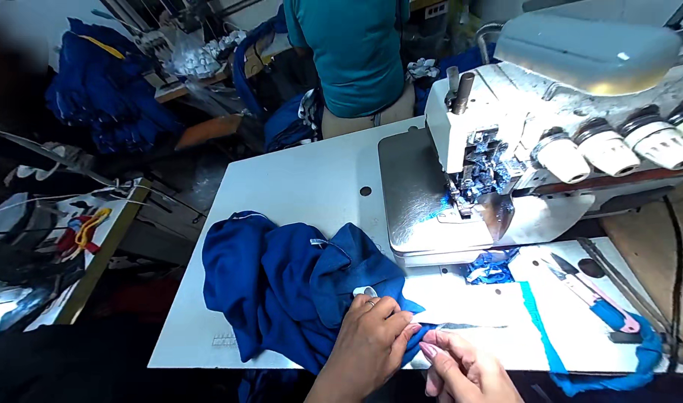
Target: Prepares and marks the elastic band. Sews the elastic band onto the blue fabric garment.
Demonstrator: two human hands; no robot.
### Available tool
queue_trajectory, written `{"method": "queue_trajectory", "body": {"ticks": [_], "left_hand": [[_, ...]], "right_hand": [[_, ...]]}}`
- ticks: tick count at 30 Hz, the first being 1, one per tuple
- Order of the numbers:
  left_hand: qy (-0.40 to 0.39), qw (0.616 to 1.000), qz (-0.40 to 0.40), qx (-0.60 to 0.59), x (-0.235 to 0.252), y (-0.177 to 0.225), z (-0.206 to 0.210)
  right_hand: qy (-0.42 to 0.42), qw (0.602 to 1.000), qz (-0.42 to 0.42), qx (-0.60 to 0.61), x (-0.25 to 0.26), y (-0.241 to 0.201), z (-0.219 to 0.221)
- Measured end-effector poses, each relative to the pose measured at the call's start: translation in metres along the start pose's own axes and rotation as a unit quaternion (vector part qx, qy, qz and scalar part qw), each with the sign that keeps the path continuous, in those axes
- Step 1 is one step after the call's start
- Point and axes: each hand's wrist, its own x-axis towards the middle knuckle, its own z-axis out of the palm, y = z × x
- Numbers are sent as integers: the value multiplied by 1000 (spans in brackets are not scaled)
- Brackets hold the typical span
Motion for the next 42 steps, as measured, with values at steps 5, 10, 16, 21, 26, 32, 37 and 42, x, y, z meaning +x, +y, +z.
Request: {"method": "queue_trajectory", "body": {"ticks": [5,10,16,21,26,32,37,42], "left_hand": [[86,983,-75,-143,1,40,-9],[131,955,-122,-236,-13,74,-46],[170,938,-178,-243,-30,56,-92],[210,925,-176,-262,-18,52,-60],[217,920,-197,-262,-19,46,-72],[237,943,-155,-177,-21,42,-78],[228,938,-210,154,-53,32,-160],[-29,959,-259,114,-51,34,-149]], "right_hand": [[22,993,-77,92,-4,-1,5],[-11,975,-196,102,-8,-5,-5],[-100,964,-151,195,-8,-18,-3],[-33,983,-154,94,17,6,21],[22,975,-209,-76,29,5,19],[51,862,-322,-387,52,6,35],[22,918,-343,-196,27,-27,-1],[-52,952,-276,-125,-4,-35,-8]]}}
